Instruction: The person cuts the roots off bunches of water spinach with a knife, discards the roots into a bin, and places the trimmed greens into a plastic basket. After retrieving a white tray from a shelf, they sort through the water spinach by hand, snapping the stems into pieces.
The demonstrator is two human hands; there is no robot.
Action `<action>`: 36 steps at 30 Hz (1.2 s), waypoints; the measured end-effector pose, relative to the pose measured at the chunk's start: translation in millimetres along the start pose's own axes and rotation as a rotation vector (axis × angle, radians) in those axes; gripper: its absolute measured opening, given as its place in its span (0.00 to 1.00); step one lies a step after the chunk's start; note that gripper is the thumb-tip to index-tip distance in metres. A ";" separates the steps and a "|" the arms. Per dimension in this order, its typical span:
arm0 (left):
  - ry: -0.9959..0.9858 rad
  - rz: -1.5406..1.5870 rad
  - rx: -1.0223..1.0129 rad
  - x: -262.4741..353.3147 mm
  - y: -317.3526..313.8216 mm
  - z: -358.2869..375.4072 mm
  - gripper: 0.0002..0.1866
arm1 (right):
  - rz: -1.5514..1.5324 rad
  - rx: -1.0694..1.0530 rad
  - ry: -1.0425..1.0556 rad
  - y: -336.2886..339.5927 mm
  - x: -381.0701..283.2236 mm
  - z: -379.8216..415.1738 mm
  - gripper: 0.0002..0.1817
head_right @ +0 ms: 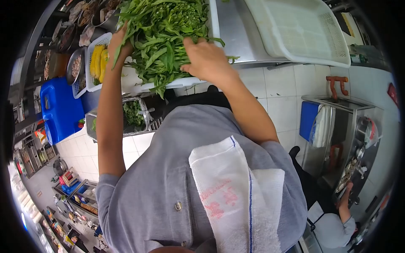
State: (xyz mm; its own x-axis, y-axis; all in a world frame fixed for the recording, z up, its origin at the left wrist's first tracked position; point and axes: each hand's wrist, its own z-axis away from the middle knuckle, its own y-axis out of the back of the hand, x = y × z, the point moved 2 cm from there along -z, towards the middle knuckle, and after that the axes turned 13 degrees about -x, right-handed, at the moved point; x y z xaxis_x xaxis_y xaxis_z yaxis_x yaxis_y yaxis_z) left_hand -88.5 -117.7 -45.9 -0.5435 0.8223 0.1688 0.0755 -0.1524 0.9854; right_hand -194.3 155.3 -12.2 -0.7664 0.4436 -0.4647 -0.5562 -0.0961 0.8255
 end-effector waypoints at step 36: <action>-0.334 0.924 -0.049 66.1 -8.7 69.8 0.26 | -0.606 0.627 0.152 31.4 86.3 -12.2 0.12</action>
State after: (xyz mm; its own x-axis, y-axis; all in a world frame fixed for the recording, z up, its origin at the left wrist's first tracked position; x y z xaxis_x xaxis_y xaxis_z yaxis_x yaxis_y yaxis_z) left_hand -66.7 -23.7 -41.9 -0.0227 0.4796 0.8772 0.3132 -0.8298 0.4618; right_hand -281.9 179.8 -30.3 -0.4566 0.1326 -0.8797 -0.6355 0.6433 0.4269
